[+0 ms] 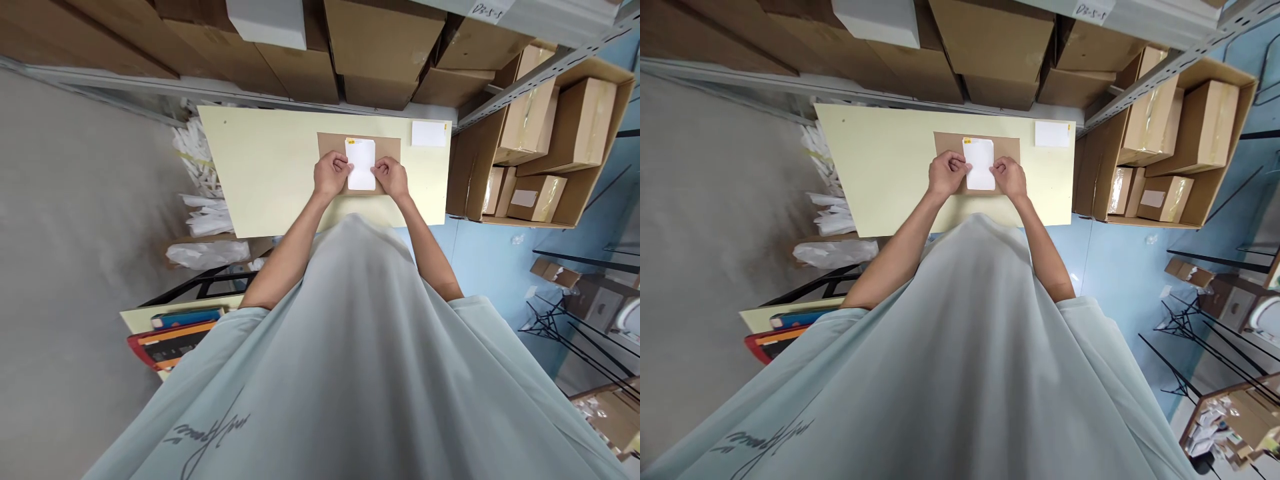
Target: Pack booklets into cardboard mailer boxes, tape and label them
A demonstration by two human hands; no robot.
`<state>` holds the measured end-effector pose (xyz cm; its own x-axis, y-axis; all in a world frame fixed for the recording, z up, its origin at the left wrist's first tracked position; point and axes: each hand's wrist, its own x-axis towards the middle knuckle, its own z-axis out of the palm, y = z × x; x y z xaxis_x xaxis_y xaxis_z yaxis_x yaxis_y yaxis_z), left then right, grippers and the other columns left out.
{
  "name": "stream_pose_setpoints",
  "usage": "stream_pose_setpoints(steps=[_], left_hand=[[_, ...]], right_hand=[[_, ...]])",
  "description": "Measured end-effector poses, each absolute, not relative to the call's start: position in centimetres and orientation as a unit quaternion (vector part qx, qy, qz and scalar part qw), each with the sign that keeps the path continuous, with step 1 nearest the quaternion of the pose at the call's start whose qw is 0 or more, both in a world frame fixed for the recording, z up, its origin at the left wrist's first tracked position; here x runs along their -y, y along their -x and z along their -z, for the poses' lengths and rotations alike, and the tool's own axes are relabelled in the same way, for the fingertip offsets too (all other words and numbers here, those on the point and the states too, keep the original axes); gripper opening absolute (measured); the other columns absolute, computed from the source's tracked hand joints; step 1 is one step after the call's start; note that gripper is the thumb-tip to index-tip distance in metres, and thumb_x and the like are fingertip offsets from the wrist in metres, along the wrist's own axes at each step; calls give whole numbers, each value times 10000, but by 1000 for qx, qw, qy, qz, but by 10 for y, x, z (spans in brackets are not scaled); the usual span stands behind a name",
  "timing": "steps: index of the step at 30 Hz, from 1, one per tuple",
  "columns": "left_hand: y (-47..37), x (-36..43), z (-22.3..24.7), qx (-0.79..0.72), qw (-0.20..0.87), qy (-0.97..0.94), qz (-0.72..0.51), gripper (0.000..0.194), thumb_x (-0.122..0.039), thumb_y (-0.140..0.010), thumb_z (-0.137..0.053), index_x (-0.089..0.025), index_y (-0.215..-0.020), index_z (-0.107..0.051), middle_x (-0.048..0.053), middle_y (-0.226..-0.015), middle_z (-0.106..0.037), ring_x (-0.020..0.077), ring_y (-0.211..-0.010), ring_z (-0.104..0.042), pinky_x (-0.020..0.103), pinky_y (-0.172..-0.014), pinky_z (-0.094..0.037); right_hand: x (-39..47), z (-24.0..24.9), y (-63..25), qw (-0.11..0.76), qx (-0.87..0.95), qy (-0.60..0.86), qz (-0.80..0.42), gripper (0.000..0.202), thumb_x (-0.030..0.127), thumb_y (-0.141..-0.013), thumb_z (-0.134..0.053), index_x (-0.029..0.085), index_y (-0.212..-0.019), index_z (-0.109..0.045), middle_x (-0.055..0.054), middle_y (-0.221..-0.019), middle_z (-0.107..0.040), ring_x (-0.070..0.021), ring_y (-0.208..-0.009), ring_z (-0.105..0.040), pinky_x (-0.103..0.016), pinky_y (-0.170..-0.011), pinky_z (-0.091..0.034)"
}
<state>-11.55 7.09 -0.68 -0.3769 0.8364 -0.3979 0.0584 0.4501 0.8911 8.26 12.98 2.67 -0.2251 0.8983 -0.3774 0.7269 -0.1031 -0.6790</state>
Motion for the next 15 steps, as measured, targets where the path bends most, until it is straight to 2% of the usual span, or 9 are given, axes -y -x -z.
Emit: stream_pose_setpoints(steps=[3, 6, 11, 15], left_hand=[[117, -71, 1, -722, 460, -353, -378, 376, -104, -663, -942, -246, -907, -694, -41, -794, -632, 177, -754, -557, 349, -845, -519], [121, -71, -4, -732, 443, -401, -326, 489, -98, -616, -984, -246, -971, -682, -36, -854, -658, 195, -817, -612, 363, -866, -525], [122, -73, -10, -758, 419, -433, -251, 380, -221, -773, -964, -253, -1028, -684, -11, -911, -732, 227, -903, -685, 373, -898, -548], [119, -81, -2, -787, 387, -424, -225, 298, -395, -865, -934, -246, -988, -708, 33, -931, -762, 282, -976, -717, 415, -963, -559]], right_hand=[[-132, -30, -81, 65, 679, 607, -408, 253, 170, -845, -882, 247, -945, -663, -5, -961, -731, -215, -908, -678, -408, -995, -612], [-135, -32, -80, 27, 691, 604, -397, 291, 219, -837, -906, 243, -994, -662, -6, -987, -745, -233, -953, -701, -429, -1004, -608], [-141, -25, -74, 9, 682, 636, -360, 262, 397, -923, -882, 249, -926, -666, -34, -995, -787, -269, -1017, -732, -465, -1038, -613], [-150, -21, -66, 2, 666, 666, -336, 388, 585, -1000, -816, 253, -854, -678, -90, -984, -797, -324, -1064, -745, -532, -1065, -617]])
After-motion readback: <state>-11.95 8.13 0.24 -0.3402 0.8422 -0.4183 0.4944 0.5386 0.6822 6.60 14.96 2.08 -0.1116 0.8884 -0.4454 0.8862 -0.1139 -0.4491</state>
